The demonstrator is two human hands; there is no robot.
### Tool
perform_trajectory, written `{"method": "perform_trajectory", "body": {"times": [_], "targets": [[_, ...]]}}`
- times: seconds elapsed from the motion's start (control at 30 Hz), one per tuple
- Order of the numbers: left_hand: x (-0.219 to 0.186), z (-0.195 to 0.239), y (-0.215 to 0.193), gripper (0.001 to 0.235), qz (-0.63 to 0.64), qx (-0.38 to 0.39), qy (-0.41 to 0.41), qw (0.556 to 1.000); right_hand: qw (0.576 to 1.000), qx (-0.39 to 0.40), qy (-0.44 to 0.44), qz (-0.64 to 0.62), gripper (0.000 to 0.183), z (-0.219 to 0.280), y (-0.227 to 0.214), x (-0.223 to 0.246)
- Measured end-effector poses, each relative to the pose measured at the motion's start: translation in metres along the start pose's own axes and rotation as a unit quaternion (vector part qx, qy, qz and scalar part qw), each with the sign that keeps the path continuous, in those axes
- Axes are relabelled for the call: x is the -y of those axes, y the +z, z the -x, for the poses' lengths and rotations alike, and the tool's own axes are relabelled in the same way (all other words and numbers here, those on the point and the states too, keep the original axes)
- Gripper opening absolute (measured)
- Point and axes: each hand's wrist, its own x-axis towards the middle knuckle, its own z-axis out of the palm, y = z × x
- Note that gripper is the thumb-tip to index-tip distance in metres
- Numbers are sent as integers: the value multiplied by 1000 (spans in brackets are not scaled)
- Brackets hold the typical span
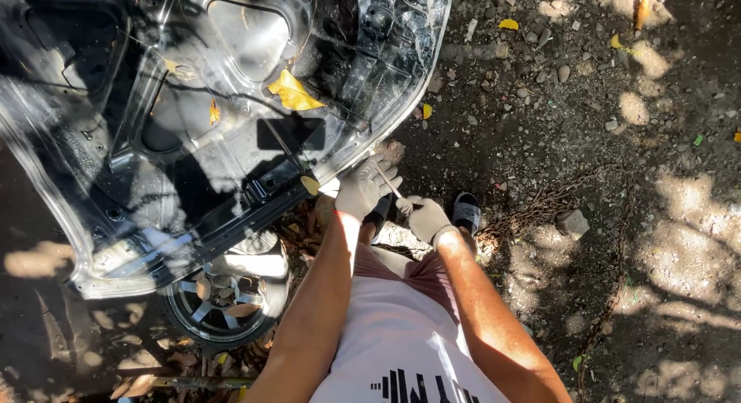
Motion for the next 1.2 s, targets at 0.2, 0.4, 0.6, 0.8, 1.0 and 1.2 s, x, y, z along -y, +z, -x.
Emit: {"method": "perform_trajectory", "body": {"times": [0.2,0.4,0.6,0.8,1.0,1.2], "targets": [[3,-26,-26,49,23,10,-20,999,991,-52,-89,86,44,19,16,1],[6,-47,-35,41,69,-63,-73,993,992,-65,23,109,48,35,26,21],[20,-89,-67,41,83,-42,-103,990,972,96,76,-200,31,49,12,38],[13,-63,-62,32,17,96,-36,995,796,270,113,-530,14,72,-3,46],[-38,-4,-11,30,-88,-14,-110,990,662,250,186,-682,14,89,11,101],[-48,7,1,36,-128,15,-117,985,648,299,144,-686,20,81,21,74]]}}
